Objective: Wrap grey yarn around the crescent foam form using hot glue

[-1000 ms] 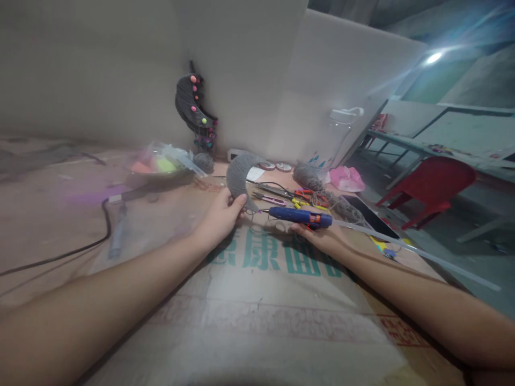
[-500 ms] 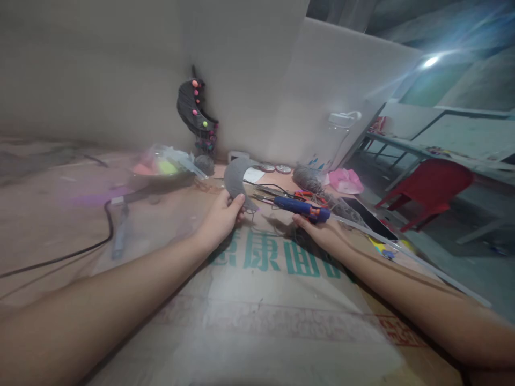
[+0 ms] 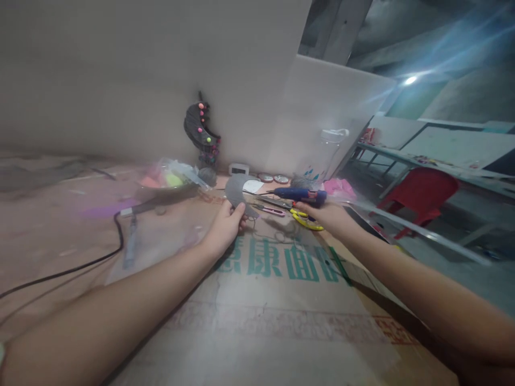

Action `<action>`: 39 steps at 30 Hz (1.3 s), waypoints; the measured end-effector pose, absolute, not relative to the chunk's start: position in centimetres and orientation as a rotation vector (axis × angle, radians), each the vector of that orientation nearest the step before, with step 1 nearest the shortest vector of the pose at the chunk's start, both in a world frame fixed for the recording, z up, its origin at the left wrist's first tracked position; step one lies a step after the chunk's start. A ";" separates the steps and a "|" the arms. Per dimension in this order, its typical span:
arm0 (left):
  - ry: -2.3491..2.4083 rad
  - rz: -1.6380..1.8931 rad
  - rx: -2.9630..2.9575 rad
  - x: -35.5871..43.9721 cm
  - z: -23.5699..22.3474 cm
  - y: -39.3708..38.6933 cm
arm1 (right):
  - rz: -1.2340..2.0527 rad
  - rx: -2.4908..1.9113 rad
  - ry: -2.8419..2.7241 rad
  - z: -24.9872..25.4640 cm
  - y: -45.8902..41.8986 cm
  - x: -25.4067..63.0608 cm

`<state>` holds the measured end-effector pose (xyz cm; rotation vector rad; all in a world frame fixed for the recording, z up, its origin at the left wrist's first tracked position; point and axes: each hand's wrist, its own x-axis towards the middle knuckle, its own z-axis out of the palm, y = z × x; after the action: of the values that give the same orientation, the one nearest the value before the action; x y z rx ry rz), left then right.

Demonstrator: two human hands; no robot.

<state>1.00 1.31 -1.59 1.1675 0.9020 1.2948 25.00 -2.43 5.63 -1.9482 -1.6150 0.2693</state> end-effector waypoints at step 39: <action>0.890 1.291 1.234 1.0 -1.6 1.3 | 0.121 -1.837 -2.136 4.2 6.1 23.8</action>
<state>0.97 1.26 -1.60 1.2340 0.8898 1.2908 23.82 6.06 4.19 -1.8373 -2.1356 0.1214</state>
